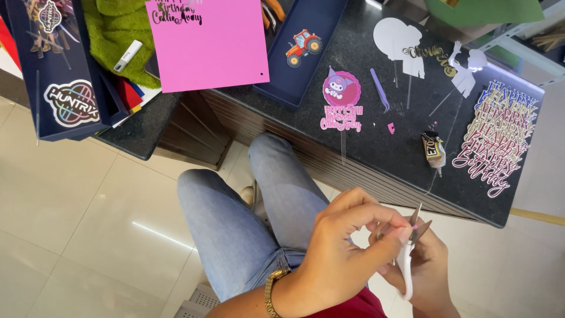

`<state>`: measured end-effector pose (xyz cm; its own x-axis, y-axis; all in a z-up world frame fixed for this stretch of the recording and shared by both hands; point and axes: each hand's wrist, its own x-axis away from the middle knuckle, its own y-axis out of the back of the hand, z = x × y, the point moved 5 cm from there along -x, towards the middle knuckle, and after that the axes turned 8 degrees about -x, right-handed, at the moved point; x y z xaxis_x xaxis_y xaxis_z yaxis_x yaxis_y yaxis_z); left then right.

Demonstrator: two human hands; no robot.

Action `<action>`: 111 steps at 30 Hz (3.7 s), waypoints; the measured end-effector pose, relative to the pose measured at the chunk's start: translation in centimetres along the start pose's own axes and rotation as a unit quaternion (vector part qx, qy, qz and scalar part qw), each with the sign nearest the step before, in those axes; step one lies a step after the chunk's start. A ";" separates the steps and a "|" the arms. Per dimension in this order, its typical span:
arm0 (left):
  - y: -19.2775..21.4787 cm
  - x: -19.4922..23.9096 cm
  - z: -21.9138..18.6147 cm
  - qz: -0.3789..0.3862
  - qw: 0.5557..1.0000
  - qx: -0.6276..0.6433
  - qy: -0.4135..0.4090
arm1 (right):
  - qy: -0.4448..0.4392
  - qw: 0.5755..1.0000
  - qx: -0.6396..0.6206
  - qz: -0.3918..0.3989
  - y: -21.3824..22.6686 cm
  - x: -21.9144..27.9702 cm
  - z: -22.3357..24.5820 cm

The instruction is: Preparing cake topper elements by cutting and applying adhesive strips to paper cutouts

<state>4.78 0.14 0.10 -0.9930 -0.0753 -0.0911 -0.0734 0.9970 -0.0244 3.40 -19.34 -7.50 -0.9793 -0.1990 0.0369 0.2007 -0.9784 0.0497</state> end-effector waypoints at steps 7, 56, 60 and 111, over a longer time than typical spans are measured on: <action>0.0 0.2 0.3 -0.006 1.000 0.003 0.002 | 0.008 1.000 -0.020 0.004 0.2 0.2 -0.4; 2.3 -2.2 -2.2 0.159 0.963 -0.216 -0.004 | -0.037 0.997 0.051 0.033 2.2 0.0 1.7; 2.4 -2.3 -2.3 0.156 0.963 -0.219 -0.011 | -0.022 0.998 0.042 0.049 1.8 -0.3 2.0; 2.6 -1.8 -2.2 0.131 0.958 -0.246 -0.067 | -0.023 0.995 -0.039 0.085 0.9 -0.8 2.7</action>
<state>6.18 2.92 2.37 -0.9649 0.2097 -0.1580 0.1089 0.8672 0.4860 4.43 -19.91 -4.74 -0.9289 -0.3607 0.0846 0.3586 -0.9327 -0.0394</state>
